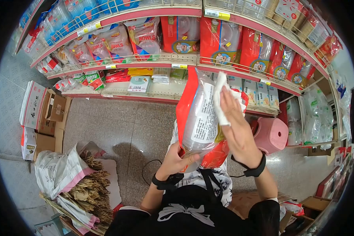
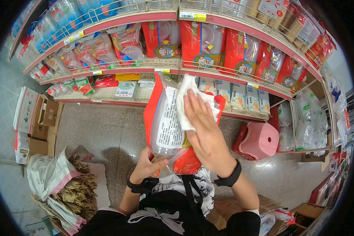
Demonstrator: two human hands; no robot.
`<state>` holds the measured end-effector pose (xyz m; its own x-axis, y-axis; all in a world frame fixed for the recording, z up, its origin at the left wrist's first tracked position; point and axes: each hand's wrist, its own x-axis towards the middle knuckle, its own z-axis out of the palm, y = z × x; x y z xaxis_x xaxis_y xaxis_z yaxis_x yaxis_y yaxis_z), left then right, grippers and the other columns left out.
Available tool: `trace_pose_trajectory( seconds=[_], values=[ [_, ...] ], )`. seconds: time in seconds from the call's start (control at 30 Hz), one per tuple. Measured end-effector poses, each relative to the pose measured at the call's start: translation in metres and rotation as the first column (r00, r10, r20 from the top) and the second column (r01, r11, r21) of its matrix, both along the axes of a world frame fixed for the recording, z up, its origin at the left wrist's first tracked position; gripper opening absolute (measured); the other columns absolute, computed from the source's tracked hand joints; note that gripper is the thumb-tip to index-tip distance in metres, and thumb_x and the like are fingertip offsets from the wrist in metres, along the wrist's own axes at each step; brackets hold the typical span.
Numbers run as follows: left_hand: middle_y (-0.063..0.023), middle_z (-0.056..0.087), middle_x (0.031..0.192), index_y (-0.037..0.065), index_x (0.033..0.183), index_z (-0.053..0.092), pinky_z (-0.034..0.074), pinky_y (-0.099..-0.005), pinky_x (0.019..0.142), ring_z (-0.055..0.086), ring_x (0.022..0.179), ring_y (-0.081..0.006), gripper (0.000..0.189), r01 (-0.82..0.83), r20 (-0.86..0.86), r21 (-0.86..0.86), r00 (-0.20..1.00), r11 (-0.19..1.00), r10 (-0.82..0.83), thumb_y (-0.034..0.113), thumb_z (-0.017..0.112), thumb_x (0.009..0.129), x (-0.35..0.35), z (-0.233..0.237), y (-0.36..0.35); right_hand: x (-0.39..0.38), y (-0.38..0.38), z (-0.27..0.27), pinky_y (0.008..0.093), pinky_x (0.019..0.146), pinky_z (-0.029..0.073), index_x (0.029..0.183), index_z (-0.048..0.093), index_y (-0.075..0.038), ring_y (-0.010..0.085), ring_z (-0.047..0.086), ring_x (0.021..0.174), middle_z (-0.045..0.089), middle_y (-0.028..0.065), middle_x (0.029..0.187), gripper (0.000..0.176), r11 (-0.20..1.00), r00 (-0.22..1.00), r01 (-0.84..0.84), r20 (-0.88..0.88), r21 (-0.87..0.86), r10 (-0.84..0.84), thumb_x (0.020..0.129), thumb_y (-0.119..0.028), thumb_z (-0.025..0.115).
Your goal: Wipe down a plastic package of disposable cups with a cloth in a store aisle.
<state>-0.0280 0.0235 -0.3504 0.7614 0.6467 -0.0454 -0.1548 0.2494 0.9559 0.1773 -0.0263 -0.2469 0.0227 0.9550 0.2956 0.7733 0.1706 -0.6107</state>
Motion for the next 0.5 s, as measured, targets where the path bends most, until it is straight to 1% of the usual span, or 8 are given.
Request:
trace_pose_trajectory(
  seconds=[0.03, 0.07, 0.13, 0.2, 0.27, 0.33, 0.43, 0.5],
  values=[
    [-0.0087, 0.060, 0.113, -0.003, 0.121, 0.049, 0.042, -0.0291, 0.090, 0.055, 0.102, -0.0135, 0.054, -0.006, 0.003, -0.028, 1.000, 1.000, 0.006, 0.020, 0.074, 0.079, 0.000, -0.001, 0.000, -0.003, -0.003, -0.006, 0.0435, 0.113, 0.015, 0.142, 0.028, -0.001, 0.0375, 0.019, 0.138, 0.024, 0.0202, 0.148, 0.066, 1.000, 0.998, -0.007, 0.056, -0.017, 0.008, 0.077, 0.000, 0.043],
    [-0.0087, 0.060, 0.113, -0.003, 0.121, 0.049, 0.042, -0.0291, 0.090, 0.055, 0.102, -0.0135, 0.054, -0.007, 0.004, -0.029, 1.000, 1.000, 0.007, 0.020, 0.074, 0.079, 0.001, -0.001, 0.000, -0.007, -0.007, -0.010, 0.0435, 0.113, 0.015, 0.142, 0.028, -0.001, 0.0375, 0.019, 0.138, 0.024, 0.0202, 0.148, 0.066, 1.000, 0.998, -0.008, 0.058, -0.019, 0.009, 0.077, 0.000, 0.043],
    [-0.0079, 0.060, 0.111, -0.002, 0.120, 0.049, 0.043, -0.0288, 0.088, 0.056, 0.099, -0.0133, 0.052, -0.069, 0.050, -0.172, 0.996, 0.983, 0.079, 0.021, 0.074, 0.080, 0.003, 0.000, -0.002, -0.014, -0.013, -0.016, 0.0444, 0.112, 0.018, 0.141, 0.029, -0.001, 0.0378, 0.023, 0.136, 0.026, 0.0194, 0.147, 0.067, 0.997, 0.999, -0.047, -0.009, -0.057, 0.047, 0.076, 0.001, 0.045],
    [-0.0074, 0.061, 0.109, -0.002, 0.119, 0.050, 0.044, -0.0286, 0.087, 0.056, 0.098, -0.0129, 0.051, -0.117, 0.048, -0.172, 0.991, 0.978, 0.127, 0.021, 0.074, 0.080, 0.003, -0.009, -0.004, -0.020, -0.019, -0.022, 0.0444, 0.111, 0.021, 0.139, 0.035, -0.003, 0.0373, 0.027, 0.135, 0.031, 0.0175, 0.145, 0.067, 0.999, 0.998, -0.033, -0.049, -0.029, 0.031, 0.074, 0.002, 0.047],
    [-0.0069, 0.061, 0.108, -0.002, 0.118, 0.050, 0.045, -0.0283, 0.085, 0.057, 0.097, -0.0126, 0.050, -0.161, 0.044, -0.169, 0.984, 0.972, 0.171, 0.021, 0.074, 0.080, 0.003, -0.011, -0.005, -0.025, -0.026, -0.030, 0.0445, 0.111, 0.023, 0.136, 0.041, -0.004, 0.0354, 0.029, 0.135, 0.035, 0.0148, 0.144, 0.066, 0.995, 0.989, -0.092, -0.116, -0.035, 0.087, 0.071, 0.003, 0.049],
    [-0.0071, 0.061, 0.107, -0.002, 0.117, 0.050, 0.046, -0.0275, 0.083, 0.058, 0.095, -0.0124, 0.049, -0.206, 0.042, -0.267, 0.973, 0.941, 0.225, 0.020, 0.074, 0.080, 0.001, -0.008, -0.005, -0.034, -0.034, -0.032, 0.0451, 0.110, 0.024, 0.134, 0.044, -0.006, 0.0340, 0.031, 0.134, 0.038, 0.0120, 0.143, 0.066, 0.997, 0.990, -0.077, -0.120, -0.030, 0.073, 0.069, 0.003, 0.052],
    [-0.0085, 0.061, 0.109, -0.002, 0.117, 0.048, 0.046, -0.0275, 0.084, 0.058, 0.098, -0.0134, 0.051, -0.172, 0.041, -0.230, 0.982, 0.958, 0.187, 0.020, 0.074, 0.080, -0.002, -0.007, 0.000, -0.036, -0.042, -0.034, 0.0471, 0.109, 0.026, 0.133, 0.046, -0.007, 0.0334, 0.033, 0.133, 0.042, 0.0113, 0.140, 0.072, 0.992, 0.985, -0.113, -0.140, -0.051, 0.105, 0.063, -0.001, 0.061],
    [-0.0089, 0.060, 0.110, -0.002, 0.118, 0.048, 0.046, -0.0278, 0.085, 0.058, 0.099, -0.0136, 0.052, -0.190, 0.040, -0.218, 0.978, 0.957, 0.203, 0.020, 0.074, 0.079, 0.000, -0.007, -0.001, -0.033, -0.043, -0.036, 0.0472, 0.109, 0.026, 0.132, 0.047, -0.007, 0.0331, 0.033, 0.133, 0.042, 0.0111, 0.140, 0.071, 0.991, 0.983, -0.128, -0.137, -0.049, 0.120, 0.063, -0.003, 0.062]
  ],
)
